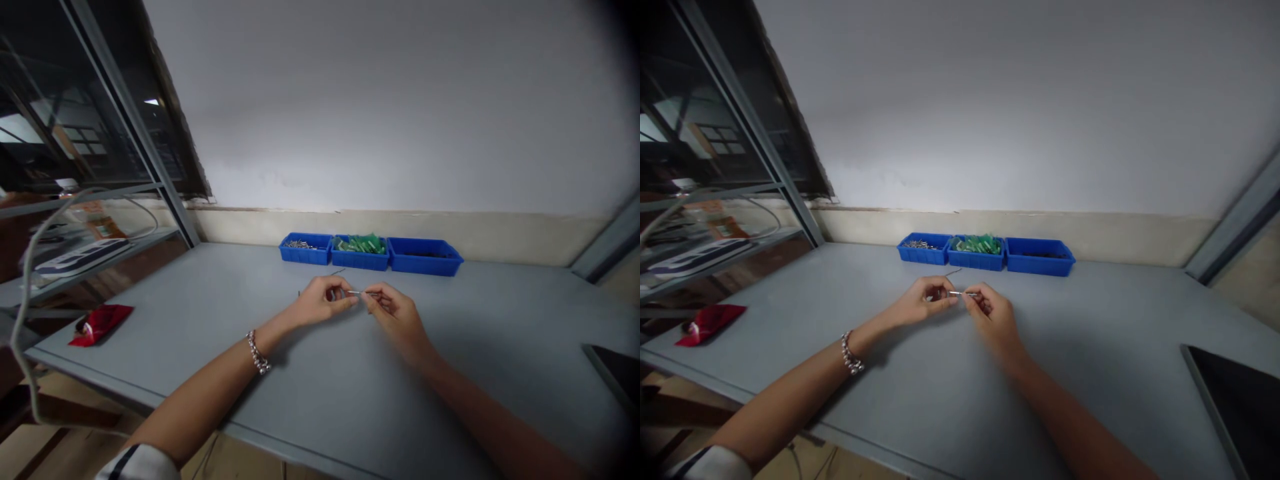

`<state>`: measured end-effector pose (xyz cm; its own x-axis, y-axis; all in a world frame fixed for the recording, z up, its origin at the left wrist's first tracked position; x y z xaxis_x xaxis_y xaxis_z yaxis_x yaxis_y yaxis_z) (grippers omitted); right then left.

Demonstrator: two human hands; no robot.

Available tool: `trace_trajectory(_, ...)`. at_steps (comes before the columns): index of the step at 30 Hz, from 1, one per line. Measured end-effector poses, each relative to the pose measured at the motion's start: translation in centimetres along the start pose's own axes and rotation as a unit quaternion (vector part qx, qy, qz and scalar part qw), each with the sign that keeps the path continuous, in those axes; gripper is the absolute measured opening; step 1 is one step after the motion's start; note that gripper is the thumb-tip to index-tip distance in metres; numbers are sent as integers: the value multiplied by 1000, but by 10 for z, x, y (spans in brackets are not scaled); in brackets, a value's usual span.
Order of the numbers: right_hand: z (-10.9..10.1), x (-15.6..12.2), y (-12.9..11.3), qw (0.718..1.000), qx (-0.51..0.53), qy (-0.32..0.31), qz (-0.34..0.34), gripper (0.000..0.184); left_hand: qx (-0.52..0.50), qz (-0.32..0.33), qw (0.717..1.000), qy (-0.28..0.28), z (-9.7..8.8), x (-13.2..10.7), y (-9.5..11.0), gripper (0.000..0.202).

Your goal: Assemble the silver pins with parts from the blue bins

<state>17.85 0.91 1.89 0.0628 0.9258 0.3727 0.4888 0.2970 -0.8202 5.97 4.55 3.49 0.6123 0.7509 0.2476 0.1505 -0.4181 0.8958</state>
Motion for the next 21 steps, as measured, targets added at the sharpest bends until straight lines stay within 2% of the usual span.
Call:
trace_trajectory(11, 2, 0, 5, 1000, 8, 4, 20, 20, 3, 44, 999, 3, -1, 1, 4, 27)
trace_trajectory(21, -2, -2, -3, 1000, 2, 21, 11, 18, -16, 41, 999, 3, 1, 0, 4, 26)
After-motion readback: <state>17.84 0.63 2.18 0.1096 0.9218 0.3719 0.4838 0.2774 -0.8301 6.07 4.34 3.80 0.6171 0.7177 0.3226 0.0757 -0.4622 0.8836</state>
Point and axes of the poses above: each hand's wrist, its own x-axis towards the middle knuckle, its own z-axis out of the palm, y = z × x, the point moved 7 cm from there along x, towards the middle knuckle, and after that the axes turned 15 degrees about -x, right-handed, at the moved point
